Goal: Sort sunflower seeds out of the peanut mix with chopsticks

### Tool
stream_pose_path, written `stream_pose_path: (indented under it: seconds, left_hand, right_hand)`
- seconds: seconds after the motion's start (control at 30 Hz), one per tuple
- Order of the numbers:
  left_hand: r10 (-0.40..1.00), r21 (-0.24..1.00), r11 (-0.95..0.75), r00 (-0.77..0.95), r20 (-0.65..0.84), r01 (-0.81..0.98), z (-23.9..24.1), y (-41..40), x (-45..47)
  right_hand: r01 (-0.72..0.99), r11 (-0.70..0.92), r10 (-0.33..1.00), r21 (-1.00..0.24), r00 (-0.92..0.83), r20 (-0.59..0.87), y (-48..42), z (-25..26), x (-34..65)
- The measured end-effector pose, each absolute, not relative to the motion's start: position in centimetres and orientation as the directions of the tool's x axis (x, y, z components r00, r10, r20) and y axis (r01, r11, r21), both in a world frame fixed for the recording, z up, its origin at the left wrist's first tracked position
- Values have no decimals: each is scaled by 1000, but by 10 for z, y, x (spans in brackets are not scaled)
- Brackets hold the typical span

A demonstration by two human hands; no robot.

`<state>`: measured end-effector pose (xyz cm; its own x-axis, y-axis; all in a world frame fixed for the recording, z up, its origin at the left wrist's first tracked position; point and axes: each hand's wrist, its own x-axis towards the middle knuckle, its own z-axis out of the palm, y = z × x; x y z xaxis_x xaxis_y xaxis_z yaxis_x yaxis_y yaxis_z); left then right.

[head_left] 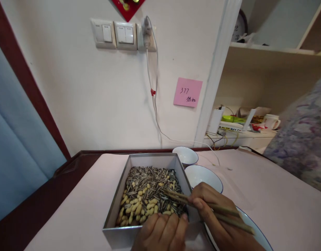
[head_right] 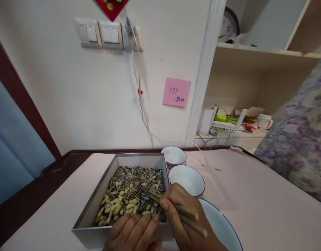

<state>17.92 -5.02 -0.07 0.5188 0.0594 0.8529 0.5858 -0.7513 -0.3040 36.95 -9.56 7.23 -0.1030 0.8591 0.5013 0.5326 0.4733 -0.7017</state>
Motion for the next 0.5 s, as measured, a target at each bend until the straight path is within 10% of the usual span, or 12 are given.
stream_pose_path:
  seconds: [0.5]
  left_hand:
    - [146,-185,-813,501,853,552,-7,-57,177]
  right_hand:
    - [624,554,641,-551,102,761,-128,112,404]
